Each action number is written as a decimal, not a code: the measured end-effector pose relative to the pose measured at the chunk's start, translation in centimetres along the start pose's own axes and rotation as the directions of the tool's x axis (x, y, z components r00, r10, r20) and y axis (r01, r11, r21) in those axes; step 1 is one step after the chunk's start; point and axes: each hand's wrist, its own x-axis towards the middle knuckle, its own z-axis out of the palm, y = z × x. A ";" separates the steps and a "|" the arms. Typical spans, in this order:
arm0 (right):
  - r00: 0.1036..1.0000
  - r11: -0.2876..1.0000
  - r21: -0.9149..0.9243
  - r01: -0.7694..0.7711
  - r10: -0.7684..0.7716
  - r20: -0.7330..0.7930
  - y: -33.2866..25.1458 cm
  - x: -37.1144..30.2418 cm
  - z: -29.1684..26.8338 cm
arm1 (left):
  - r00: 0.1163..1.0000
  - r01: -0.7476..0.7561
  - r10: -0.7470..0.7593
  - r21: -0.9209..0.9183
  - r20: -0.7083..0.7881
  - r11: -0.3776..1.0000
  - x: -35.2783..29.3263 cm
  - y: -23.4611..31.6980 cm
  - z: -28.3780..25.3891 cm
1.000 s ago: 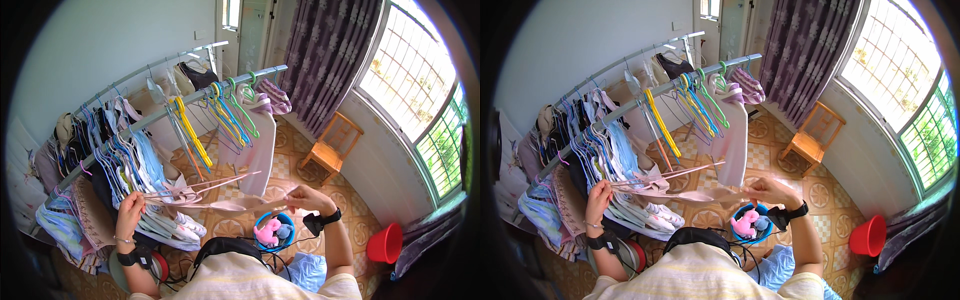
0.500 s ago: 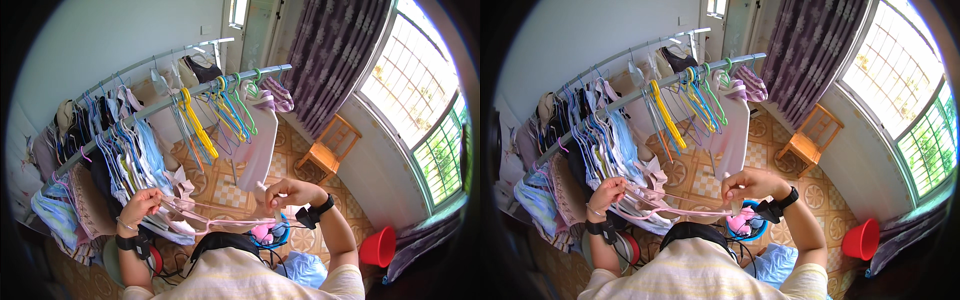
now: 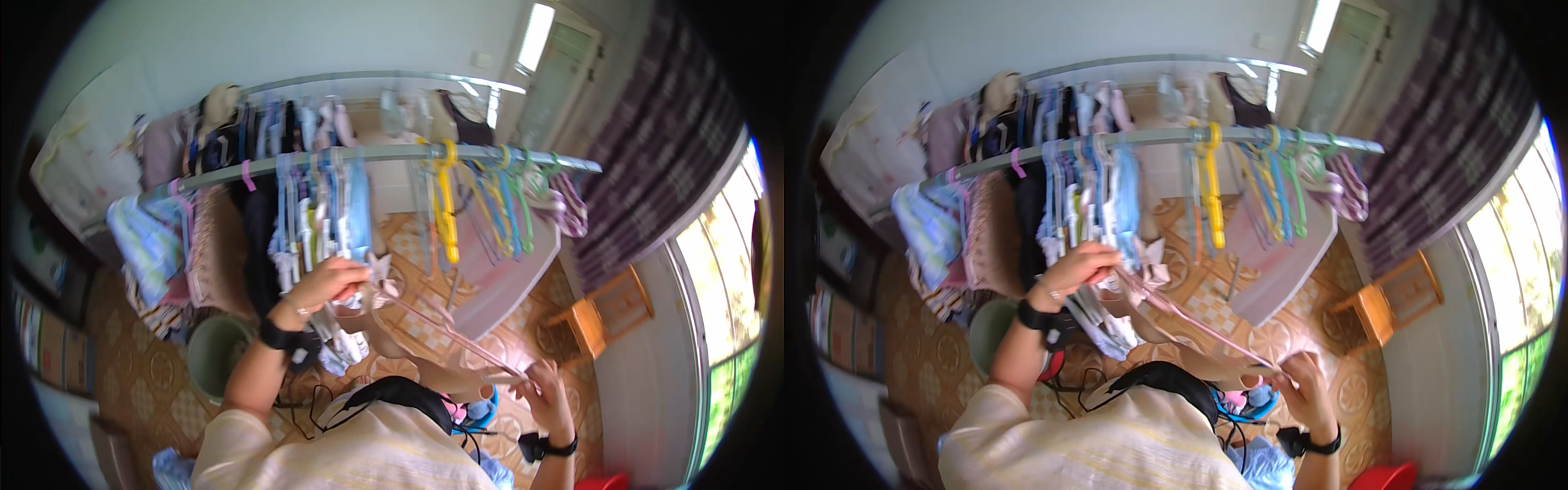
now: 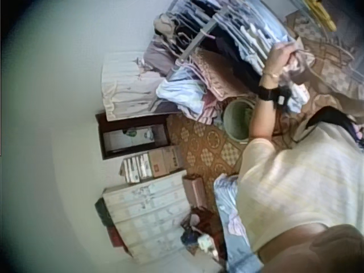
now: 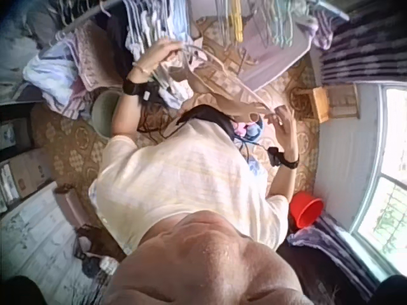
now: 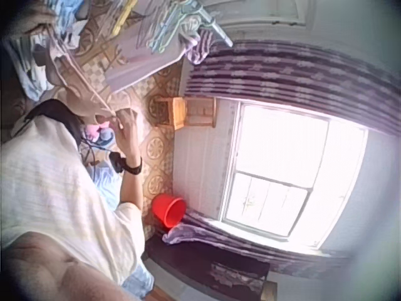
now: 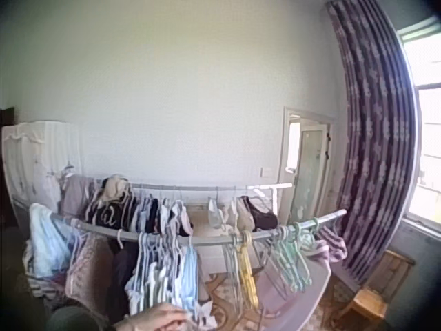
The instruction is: The person hangs clothes on a rack, using hangers to hold a bra, underwear, and other items.
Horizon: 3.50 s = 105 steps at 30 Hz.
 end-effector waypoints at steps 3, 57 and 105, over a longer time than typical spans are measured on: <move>0.981 0.954 0.294 -0.068 0.117 -0.154 -0.6 -1.9 2.5 | 0.980 -0.127 0.148 0.147 -0.135 0.981 1.2 1.3 2.0; 0.908 0.943 0.257 -0.210 0.286 -0.306 9.4 25.5 24.1 | 0.240 0.084 -0.310 -0.299 -0.920 0.951 -36.2 -33.1 -23.1; 0.975 0.983 0.148 -0.106 0.132 -0.180 -25.3 24.1 31.7 | 0.620 -0.495 -0.571 -0.833 -0.538 0.247 -27.9 -45.7 -25.8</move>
